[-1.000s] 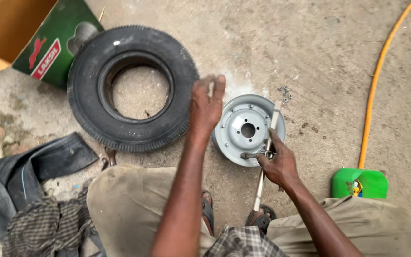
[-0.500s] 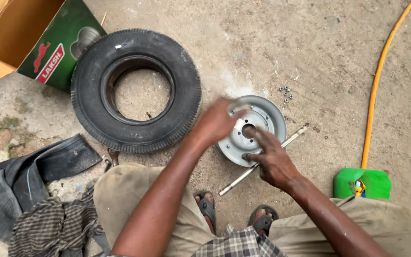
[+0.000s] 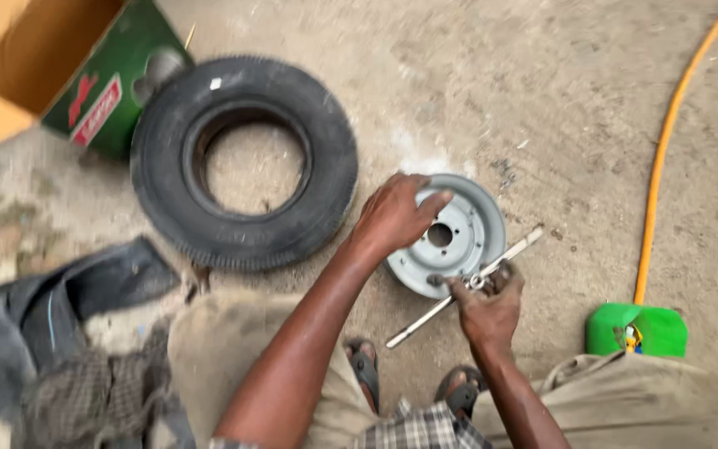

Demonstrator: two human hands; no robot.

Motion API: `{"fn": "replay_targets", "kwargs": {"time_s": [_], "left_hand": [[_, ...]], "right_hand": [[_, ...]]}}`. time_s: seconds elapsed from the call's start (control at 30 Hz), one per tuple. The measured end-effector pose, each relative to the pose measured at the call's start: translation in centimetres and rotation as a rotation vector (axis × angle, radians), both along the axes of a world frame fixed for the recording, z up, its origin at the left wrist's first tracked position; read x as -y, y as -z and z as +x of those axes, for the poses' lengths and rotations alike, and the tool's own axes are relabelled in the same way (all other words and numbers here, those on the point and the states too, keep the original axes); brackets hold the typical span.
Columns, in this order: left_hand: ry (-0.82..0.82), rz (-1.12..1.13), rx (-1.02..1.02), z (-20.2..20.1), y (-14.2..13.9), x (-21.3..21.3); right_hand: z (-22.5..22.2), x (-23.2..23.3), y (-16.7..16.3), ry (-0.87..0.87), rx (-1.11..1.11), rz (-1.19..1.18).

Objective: The person uses a socket wrench to tighten nuts on a wheel rim, then places a rim ring and the rim onto a tire. They secure the assembly by inserting and tightening nuts into the rim holes.

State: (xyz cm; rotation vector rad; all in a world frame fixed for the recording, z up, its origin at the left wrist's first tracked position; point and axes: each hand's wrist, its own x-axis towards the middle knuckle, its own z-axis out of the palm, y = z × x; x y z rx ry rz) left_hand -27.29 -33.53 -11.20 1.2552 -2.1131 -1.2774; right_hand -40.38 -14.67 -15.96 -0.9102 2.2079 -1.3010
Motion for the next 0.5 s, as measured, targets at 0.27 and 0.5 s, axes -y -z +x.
{"fn": "replay_targets", "kwargs": {"time_s": [0.27,0.5], "left_hand": [[-0.015,0.014,0.042,-0.3,-1.0,-0.8],[-0.109,0.053,-0.027,0.0,-1.5,-0.2]], "right_hand": [[-4.4,2.2,-1.1,-0.662,-0.329,0.374],[-8.0,2.4,-3.4,-1.243,-0.999,0.191]]}}
